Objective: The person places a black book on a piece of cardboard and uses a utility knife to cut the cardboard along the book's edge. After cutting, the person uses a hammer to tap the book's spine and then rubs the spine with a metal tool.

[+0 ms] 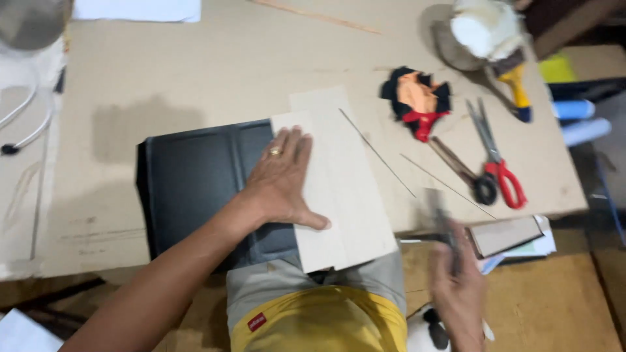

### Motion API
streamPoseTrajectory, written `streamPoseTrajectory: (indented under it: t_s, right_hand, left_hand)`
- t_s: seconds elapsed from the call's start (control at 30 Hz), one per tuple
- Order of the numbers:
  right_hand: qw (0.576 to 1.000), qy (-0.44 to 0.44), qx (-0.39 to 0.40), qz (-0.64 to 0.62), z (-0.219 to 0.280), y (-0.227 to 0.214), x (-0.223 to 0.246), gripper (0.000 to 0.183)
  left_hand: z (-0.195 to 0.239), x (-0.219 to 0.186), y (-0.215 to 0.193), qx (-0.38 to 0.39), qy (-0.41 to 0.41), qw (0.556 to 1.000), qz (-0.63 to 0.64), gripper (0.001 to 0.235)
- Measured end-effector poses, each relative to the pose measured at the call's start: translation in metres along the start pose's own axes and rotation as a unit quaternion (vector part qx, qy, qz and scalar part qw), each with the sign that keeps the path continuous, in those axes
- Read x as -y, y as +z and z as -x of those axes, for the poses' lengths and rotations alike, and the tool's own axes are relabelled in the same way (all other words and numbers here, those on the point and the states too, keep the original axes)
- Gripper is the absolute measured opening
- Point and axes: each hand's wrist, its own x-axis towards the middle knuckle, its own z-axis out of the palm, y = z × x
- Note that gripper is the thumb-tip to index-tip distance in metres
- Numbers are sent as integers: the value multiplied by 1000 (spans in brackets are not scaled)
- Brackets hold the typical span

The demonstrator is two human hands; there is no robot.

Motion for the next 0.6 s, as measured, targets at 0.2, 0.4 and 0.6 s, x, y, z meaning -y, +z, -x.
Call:
streamPoseTrajectory:
  t_s: [0.2,0.4,0.6]
  right_hand:
    - [987,-67,134,-51,-30,7,54,49]
    - [988,-129,-73,40,-55,6,-4,52]
    - [893,-336,-157,254,-119,35,-20,45]
  left_hand:
    - [41,-14,16,-142,41,973,178,129]
    - [63,-27,64,-245,-20,770,589,101]
    - [7,-33,64,-216,22,585,782,68]
